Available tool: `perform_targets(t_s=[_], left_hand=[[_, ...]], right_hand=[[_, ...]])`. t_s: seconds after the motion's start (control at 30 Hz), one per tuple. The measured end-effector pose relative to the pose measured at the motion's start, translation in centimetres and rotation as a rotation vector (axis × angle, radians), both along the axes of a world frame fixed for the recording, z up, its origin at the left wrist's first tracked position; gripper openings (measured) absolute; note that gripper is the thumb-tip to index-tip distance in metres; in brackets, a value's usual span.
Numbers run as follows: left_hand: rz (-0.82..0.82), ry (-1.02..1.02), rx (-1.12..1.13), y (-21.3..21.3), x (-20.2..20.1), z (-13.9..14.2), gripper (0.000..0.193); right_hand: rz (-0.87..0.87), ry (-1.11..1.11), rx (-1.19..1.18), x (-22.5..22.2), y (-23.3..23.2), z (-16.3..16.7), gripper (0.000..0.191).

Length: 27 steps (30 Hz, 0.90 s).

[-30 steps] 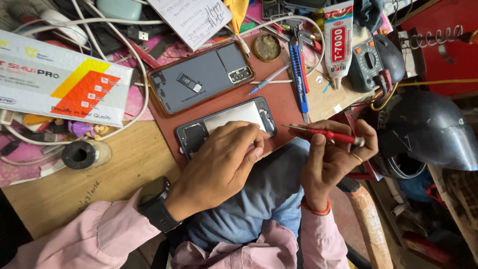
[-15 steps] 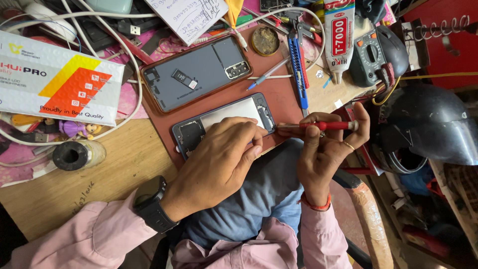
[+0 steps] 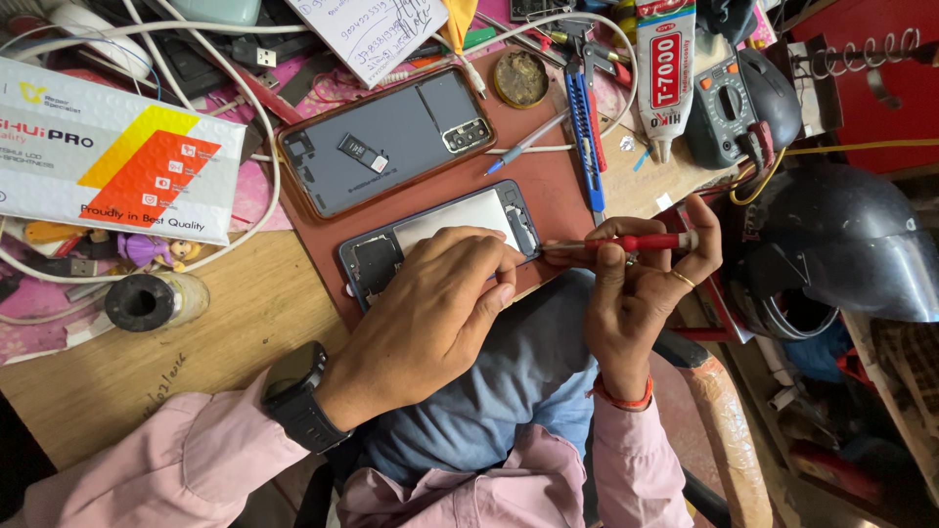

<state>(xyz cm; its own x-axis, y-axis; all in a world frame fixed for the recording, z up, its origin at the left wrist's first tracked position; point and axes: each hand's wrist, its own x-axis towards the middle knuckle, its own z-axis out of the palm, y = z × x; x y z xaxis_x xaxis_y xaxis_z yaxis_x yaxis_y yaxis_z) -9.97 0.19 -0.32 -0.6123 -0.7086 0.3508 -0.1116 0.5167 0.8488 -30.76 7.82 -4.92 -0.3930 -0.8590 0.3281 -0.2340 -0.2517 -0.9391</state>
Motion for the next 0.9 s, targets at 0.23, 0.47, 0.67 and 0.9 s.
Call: perform_targets(t_s=[0.23, 0.47, 0.67, 0.9], left_hand=[[0.003, 0.007, -0.016, 0.01, 0.04, -0.09, 0.008], [0.004, 0.007, -0.002, 0.03, -0.02, -0.01, 0.008], [0.002, 0.004, 0.006, 0.05, 0.03, 0.08, 0.007], [0.001, -0.003, -0.018, 0.02, 0.12, 0.05, 0.007]], right_hand=[[0.021, -0.018, -0.025, -0.09, 0.12, -0.09, 0.061], [0.021, -0.022, -0.012, -0.23, 0.24, 0.03, 0.064], [0.028, 0.012, -0.016, -0.27, 0.41, -0.10, 0.061], [0.057, 0.113, -0.027, -0.13, 0.52, 0.05, 0.060]])
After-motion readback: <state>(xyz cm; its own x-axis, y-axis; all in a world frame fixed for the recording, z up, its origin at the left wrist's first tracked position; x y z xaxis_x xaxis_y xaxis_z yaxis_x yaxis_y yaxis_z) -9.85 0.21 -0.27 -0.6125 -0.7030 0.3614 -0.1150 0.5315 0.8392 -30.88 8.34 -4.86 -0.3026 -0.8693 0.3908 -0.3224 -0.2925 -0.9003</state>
